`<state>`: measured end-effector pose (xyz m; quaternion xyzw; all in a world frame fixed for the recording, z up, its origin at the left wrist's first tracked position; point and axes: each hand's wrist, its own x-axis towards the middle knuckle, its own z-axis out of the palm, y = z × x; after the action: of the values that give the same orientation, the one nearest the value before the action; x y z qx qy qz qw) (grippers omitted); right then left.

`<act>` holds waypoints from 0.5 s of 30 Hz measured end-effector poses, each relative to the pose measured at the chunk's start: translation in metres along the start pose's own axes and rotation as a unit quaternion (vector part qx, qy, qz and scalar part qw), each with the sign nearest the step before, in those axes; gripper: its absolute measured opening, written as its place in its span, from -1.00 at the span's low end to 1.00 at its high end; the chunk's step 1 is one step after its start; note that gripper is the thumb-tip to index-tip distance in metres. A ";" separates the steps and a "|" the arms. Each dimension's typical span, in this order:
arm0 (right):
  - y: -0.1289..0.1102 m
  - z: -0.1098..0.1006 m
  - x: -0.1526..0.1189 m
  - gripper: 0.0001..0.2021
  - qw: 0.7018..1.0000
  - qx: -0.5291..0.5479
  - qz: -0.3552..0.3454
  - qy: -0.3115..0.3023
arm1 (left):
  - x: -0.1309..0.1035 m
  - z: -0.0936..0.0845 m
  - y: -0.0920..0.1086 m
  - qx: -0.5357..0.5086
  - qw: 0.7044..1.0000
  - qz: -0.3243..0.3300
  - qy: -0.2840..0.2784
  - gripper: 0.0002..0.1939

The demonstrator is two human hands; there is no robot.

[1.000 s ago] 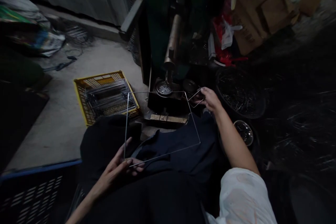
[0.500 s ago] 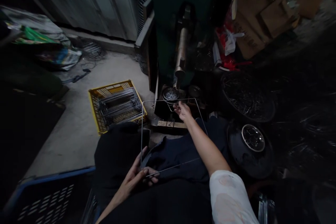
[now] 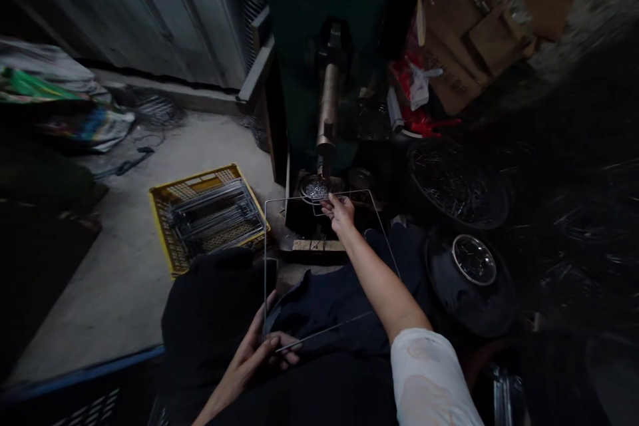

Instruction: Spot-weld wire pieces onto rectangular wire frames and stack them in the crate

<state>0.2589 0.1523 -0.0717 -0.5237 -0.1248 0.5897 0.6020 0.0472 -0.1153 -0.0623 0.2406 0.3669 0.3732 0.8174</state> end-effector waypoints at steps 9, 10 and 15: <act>-0.014 0.005 -0.006 -0.73 0.998 0.005 -0.053 0.017 | 0.002 0.009 0.002 0.036 0.999 0.002 -0.010 -0.06; -0.017 0.005 -0.007 -0.74 0.998 0.005 -0.061 0.022 | 0.003 0.010 0.001 0.039 0.999 0.005 -0.011 -0.05; -0.029 0.007 -0.015 -0.79 0.995 0.007 -0.099 0.020 | 0.005 0.011 -0.009 0.065 0.998 0.020 -0.015 -0.04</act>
<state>0.2657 0.1503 -0.0392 -0.5163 -0.1600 0.5176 0.6632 0.0624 -0.1180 -0.0637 0.3059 0.3734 0.3616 0.7976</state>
